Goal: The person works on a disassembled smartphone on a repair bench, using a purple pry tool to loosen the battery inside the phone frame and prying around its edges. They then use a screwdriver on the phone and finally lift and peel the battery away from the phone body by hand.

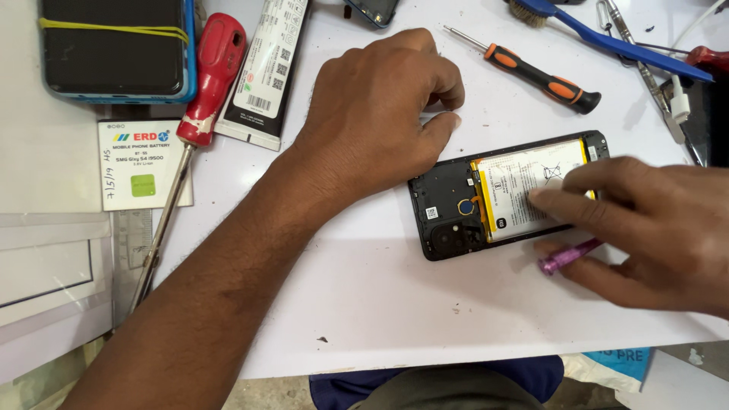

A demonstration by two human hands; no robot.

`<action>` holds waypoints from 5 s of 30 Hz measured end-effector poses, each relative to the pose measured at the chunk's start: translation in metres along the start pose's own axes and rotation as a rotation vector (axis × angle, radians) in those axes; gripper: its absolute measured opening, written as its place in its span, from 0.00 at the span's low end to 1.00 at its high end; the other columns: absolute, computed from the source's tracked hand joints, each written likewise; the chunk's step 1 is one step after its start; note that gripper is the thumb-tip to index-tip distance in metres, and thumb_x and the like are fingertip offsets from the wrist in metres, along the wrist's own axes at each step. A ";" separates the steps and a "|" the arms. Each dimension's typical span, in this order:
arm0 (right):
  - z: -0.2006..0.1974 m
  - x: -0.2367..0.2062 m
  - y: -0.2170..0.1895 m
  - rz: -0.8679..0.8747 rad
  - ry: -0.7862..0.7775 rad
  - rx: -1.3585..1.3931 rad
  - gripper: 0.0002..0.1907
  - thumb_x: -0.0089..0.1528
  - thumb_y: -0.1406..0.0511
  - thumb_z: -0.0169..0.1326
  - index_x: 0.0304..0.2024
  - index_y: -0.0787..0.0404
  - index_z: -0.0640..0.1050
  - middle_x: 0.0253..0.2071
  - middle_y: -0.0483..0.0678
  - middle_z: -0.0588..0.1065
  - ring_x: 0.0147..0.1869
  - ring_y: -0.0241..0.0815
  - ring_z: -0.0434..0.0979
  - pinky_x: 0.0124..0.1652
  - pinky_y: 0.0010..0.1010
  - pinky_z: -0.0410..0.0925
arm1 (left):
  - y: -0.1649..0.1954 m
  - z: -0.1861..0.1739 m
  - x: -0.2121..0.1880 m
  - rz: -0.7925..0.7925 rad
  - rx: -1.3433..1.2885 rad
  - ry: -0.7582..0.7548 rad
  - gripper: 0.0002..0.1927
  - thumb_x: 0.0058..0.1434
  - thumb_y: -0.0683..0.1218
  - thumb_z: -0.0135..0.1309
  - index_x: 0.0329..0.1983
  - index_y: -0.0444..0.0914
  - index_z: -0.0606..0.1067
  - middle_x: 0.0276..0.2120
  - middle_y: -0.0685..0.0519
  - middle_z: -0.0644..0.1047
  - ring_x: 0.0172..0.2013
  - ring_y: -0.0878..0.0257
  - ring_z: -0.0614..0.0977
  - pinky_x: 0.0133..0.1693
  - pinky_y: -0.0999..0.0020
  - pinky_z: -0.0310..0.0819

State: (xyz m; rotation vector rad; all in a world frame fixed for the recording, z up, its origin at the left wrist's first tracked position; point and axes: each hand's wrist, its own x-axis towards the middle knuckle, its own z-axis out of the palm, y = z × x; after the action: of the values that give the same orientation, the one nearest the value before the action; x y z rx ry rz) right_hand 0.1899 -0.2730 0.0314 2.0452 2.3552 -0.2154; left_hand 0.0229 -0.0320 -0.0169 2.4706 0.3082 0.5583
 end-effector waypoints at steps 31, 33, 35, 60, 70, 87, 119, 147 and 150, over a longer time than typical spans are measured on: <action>-0.025 0.108 -0.003 0.017 -0.149 -0.078 0.11 0.56 0.59 0.61 0.40 0.54 0.80 0.36 0.40 0.78 0.33 0.44 0.80 0.29 0.38 0.71 | -0.033 0.014 0.021 0.113 0.075 0.311 0.06 0.66 0.44 0.61 0.35 0.40 0.76 0.27 0.52 0.78 0.29 0.56 0.81 0.31 0.56 0.71; -0.023 0.112 -0.001 0.118 -0.301 -0.122 0.12 0.59 0.56 0.59 0.40 0.54 0.78 0.36 0.40 0.76 0.33 0.43 0.80 0.33 0.37 0.72 | -0.033 0.014 0.022 0.099 0.070 0.291 0.06 0.67 0.45 0.61 0.35 0.40 0.76 0.27 0.52 0.78 0.28 0.56 0.81 0.31 0.56 0.71; -0.022 0.112 0.001 0.145 -0.287 -0.145 0.12 0.60 0.57 0.58 0.41 0.55 0.79 0.37 0.43 0.76 0.31 0.44 0.80 0.33 0.37 0.72 | -0.033 0.014 0.021 0.111 0.078 0.306 0.06 0.66 0.44 0.61 0.35 0.39 0.76 0.28 0.51 0.78 0.29 0.55 0.81 0.31 0.55 0.71; -0.027 0.125 0.031 0.454 0.044 0.141 0.10 0.69 0.68 0.53 0.52 0.63 0.78 0.26 0.54 0.76 0.25 0.45 0.76 0.25 0.35 0.70 | -0.043 0.025 0.025 -0.017 -0.011 0.457 0.07 0.67 0.41 0.55 0.32 0.36 0.76 0.21 0.52 0.74 0.23 0.59 0.79 0.30 0.60 0.73; -0.011 0.095 0.032 0.271 0.309 -0.164 0.11 0.61 0.64 0.65 0.41 0.67 0.84 0.31 0.54 0.80 0.28 0.48 0.78 0.28 0.38 0.70 | -0.024 0.005 0.010 0.029 0.011 0.477 0.08 0.59 0.39 0.60 0.34 0.36 0.71 0.27 0.50 0.74 0.28 0.51 0.78 0.31 0.52 0.68; -0.020 0.041 -0.007 0.197 -0.088 0.011 0.53 0.38 0.39 0.75 0.60 0.55 0.76 0.61 0.49 0.75 0.23 0.43 0.81 0.23 0.34 0.74 | -0.029 -0.005 -0.001 0.046 -0.041 0.420 0.10 0.55 0.34 0.58 0.35 0.39 0.70 0.27 0.55 0.73 0.26 0.65 0.75 0.28 0.65 0.68; 0.000 0.050 0.029 0.456 0.570 0.512 0.08 0.79 0.67 0.51 0.53 0.67 0.77 0.34 0.46 0.71 0.34 0.31 0.74 0.35 0.21 0.68 | -0.018 -0.024 -0.008 0.148 -0.142 0.240 0.15 0.59 0.37 0.59 0.48 0.36 0.72 0.36 0.51 0.76 0.40 0.59 0.81 0.43 0.63 0.74; 0.004 0.056 0.021 0.210 0.403 -0.070 0.17 0.63 0.67 0.60 0.54 0.67 0.81 0.36 0.53 0.74 0.41 0.53 0.70 0.42 0.45 0.63 | 0.032 -0.036 -0.014 0.004 0.007 -0.354 0.48 0.33 0.51 0.71 0.60 0.36 0.67 0.43 0.46 0.75 0.46 0.50 0.73 0.50 0.55 0.68; 0.006 0.055 0.022 0.238 0.378 -0.045 0.15 0.64 0.65 0.60 0.52 0.67 0.81 0.35 0.52 0.74 0.40 0.52 0.70 0.42 0.45 0.63 | 0.033 -0.036 -0.011 -0.014 0.018 -0.383 0.46 0.31 0.50 0.70 0.57 0.36 0.68 0.43 0.46 0.76 0.45 0.51 0.74 0.50 0.55 0.67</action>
State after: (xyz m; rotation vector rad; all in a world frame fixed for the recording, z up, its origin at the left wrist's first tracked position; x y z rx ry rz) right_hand 0.2031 -0.2167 0.0177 2.5021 2.2346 0.2477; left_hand -0.0001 -0.0445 0.0261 2.5238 0.1762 0.0696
